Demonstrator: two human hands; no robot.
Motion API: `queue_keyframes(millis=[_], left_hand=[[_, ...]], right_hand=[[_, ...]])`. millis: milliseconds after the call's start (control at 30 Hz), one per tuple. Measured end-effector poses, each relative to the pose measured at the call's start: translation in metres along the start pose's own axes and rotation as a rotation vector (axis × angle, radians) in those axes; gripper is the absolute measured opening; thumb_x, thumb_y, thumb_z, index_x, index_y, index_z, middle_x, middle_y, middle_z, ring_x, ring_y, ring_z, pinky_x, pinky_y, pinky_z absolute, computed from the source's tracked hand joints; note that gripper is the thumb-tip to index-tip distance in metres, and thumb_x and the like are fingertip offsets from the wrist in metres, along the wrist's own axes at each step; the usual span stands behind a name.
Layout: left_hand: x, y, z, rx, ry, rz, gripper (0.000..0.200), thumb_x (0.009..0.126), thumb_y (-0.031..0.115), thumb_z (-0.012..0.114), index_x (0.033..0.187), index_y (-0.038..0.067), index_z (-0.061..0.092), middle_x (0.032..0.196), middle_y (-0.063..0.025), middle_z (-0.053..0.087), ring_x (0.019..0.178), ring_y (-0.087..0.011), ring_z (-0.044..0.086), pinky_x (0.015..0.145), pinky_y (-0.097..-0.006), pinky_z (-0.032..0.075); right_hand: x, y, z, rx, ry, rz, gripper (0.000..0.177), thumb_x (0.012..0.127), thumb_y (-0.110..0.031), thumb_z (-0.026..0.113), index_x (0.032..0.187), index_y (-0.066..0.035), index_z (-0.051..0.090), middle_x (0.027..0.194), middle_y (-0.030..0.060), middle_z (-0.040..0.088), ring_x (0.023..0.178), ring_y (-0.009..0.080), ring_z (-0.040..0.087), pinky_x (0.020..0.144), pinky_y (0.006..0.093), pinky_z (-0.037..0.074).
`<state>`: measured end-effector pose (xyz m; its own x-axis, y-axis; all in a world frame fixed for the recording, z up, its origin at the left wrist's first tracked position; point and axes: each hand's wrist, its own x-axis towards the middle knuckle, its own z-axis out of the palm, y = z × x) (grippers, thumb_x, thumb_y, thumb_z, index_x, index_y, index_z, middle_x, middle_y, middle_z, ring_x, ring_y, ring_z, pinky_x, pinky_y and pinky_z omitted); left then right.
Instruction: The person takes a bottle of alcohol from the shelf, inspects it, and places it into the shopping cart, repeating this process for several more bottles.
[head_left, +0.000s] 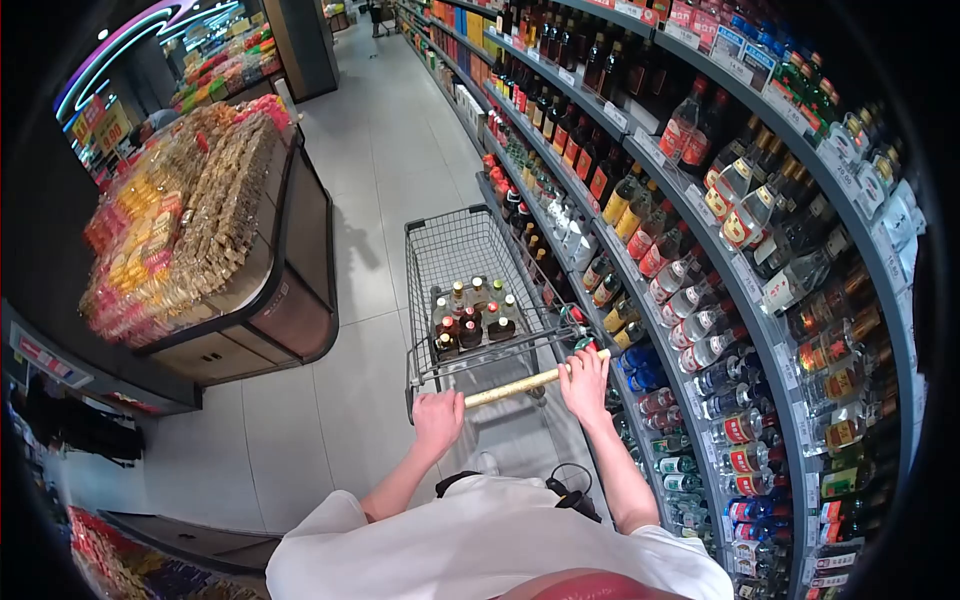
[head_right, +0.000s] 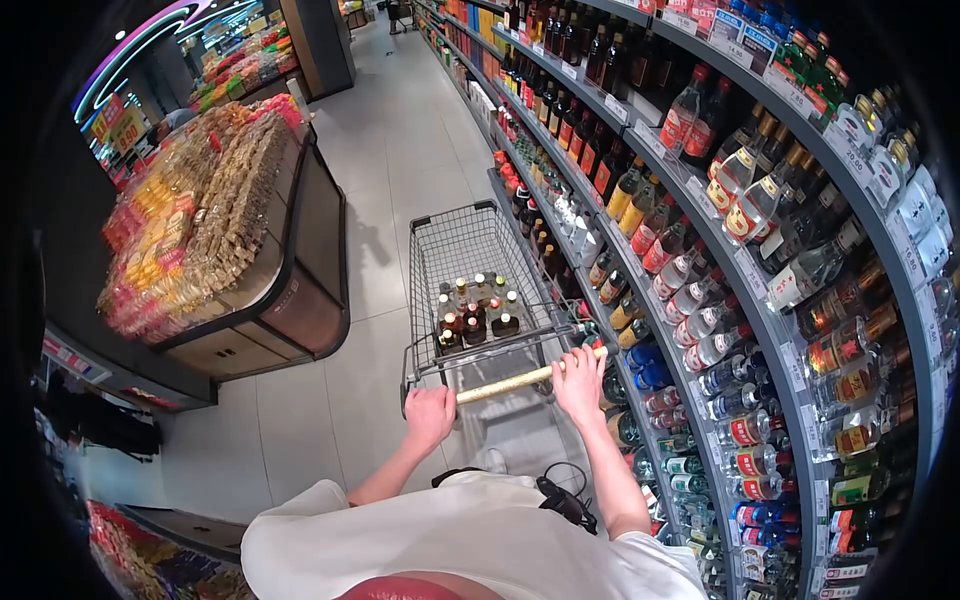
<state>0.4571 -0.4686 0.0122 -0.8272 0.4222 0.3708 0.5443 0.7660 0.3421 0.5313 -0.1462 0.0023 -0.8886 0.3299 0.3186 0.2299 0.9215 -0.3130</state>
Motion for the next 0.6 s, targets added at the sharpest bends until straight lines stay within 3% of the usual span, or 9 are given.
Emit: queue_keyframes(millis=[600], left_hand=[[-0.052,0.035,-0.017,0.038,-0.283,-0.053,0.042,0.108,0.033,0.051,0.082,0.005,0.068,0.074,-0.0207,0.069,0.074,-0.0415,0.068,0.079,-0.0551,0.051]], right_hand=[[-0.063,0.016,-0.023,0.107,0.075,0.028,0.033,0.099,-0.034,0.070,0.111,-0.003,0.074,0.129,0.0179,0.065,0.142,0.0386,0.048,0.125,0.0676,0.020]])
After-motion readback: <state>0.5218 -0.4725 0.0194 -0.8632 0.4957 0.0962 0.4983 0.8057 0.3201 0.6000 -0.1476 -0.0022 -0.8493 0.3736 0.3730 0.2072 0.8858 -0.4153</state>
